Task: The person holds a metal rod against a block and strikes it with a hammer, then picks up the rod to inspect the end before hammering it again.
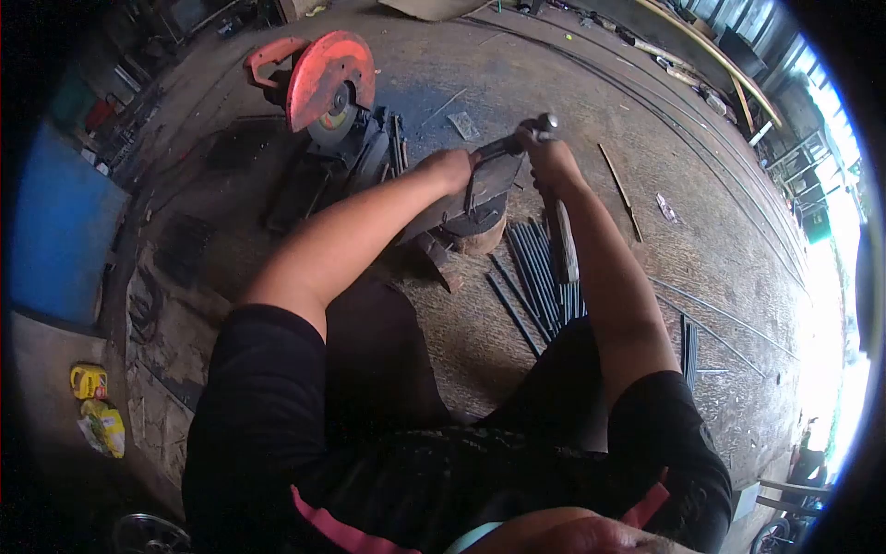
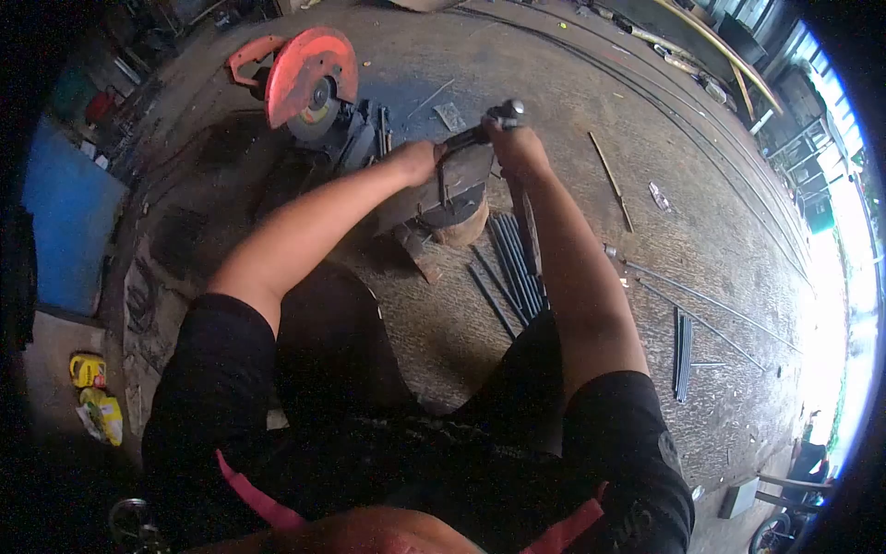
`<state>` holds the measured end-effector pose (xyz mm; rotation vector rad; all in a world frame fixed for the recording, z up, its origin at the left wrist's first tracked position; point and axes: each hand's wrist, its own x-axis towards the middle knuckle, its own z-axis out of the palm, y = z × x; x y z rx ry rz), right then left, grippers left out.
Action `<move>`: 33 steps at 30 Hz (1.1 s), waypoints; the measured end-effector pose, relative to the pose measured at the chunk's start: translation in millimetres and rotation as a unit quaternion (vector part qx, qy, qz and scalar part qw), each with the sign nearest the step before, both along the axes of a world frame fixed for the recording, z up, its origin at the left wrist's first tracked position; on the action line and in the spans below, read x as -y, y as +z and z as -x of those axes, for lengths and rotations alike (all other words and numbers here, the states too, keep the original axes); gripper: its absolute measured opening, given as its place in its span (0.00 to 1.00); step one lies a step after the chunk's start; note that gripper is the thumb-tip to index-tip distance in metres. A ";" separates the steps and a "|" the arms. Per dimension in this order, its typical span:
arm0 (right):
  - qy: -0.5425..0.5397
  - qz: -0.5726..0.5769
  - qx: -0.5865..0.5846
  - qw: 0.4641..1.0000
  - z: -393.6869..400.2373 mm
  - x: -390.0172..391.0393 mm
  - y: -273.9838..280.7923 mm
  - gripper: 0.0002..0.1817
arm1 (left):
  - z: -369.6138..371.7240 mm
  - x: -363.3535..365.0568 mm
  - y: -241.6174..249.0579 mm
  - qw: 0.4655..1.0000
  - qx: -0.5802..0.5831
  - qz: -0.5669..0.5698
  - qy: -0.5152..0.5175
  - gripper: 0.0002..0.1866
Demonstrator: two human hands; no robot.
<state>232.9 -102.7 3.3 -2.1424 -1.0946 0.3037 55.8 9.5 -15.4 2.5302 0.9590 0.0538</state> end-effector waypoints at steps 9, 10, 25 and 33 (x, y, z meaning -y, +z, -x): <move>-0.049 -0.315 -0.156 0.935 39.2 38.8 135.0 0.25 | -8.2 -10.9 -28.2 0.999 0.032 -0.023 -0.014 0.28; -0.041 -0.326 -0.141 0.934 31.6 35.0 127.6 0.26 | -8.3 -8.0 -23.8 1.000 0.021 -0.017 -0.003 0.29; -0.034 -0.318 -0.172 0.932 48.7 30.3 129.4 0.30 | -13.3 -28.2 -42.0 0.998 0.054 -0.010 -0.030 0.28; -0.060 0.009 0.038 0.997 33.9 18.9 22.9 0.31 | -4.1 -13.9 -14.7 0.999 0.004 -0.014 -0.038 0.31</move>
